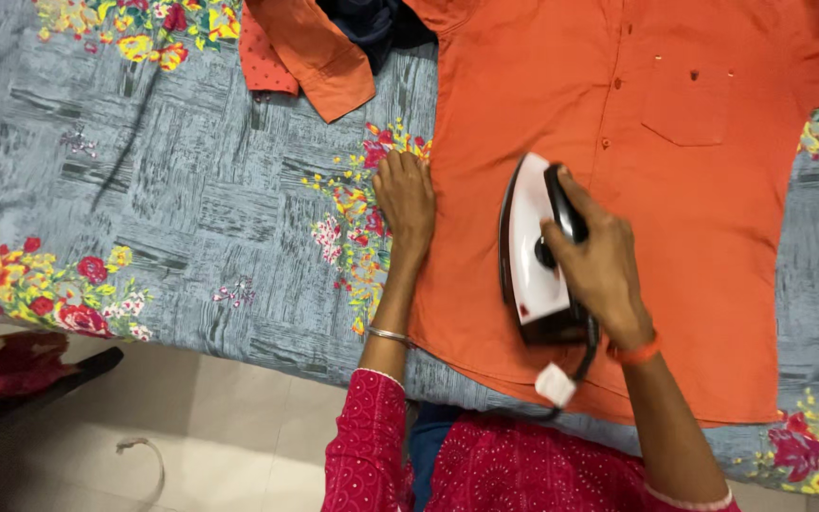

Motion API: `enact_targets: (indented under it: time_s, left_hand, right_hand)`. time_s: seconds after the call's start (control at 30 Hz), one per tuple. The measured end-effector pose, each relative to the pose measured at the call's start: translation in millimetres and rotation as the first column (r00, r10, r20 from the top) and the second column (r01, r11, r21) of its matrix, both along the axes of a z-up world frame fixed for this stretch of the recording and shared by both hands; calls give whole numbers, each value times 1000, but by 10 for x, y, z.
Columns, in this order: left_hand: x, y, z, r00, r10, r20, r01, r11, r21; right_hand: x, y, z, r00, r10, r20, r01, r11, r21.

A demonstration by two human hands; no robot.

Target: The person irons an orange long-sleeved shirt laid out on a floral bedsheet. They smooth the fabric with their hands, then use a white and black electric iron to press the front body, collar, and sleeves. The person adjusts the shirt's position and folds the sleeves before continuing to iron.

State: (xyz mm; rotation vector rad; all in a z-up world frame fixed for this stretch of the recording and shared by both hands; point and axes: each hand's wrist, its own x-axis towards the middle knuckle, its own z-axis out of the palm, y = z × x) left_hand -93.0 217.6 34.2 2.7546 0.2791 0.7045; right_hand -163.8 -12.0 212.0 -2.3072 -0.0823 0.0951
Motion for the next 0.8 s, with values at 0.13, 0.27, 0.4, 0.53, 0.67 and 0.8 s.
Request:
enact_targets:
  time_s: [0.13, 0.27, 0.4, 0.53, 0.67, 0.8]
  left_hand:
    - [25, 19, 0, 1000, -5, 20, 6, 999, -34]
    - [-20, 44, -68, 1000, -7, 22, 9, 999, -52]
    - [190, 90, -87, 998, -44, -34, 37, 982, -185]
    - [669, 104, -53, 973, -142, 182, 136, 990, 42]
    - [780, 187, -94, 974, -213, 78, 222, 965, -141]
    - [756, 246, -133, 967, -226, 122, 248, 942, -225]
  right_hand:
    - [431, 100, -126, 993, 36, 114, -41, 998, 42]
    - [231, 94, -145, 985, 71, 155, -82, 995, 65]
    - [13, 107, -40, 998, 56, -28, -53, 995, 86]
    - [252, 257, -7, 999, 42, -3, -41, 998, 51]
    - [415, 335, -44, 990, 74, 118, -81, 995, 51]
    - [98, 295, -34, 997, 70, -12, -68, 991, 112]
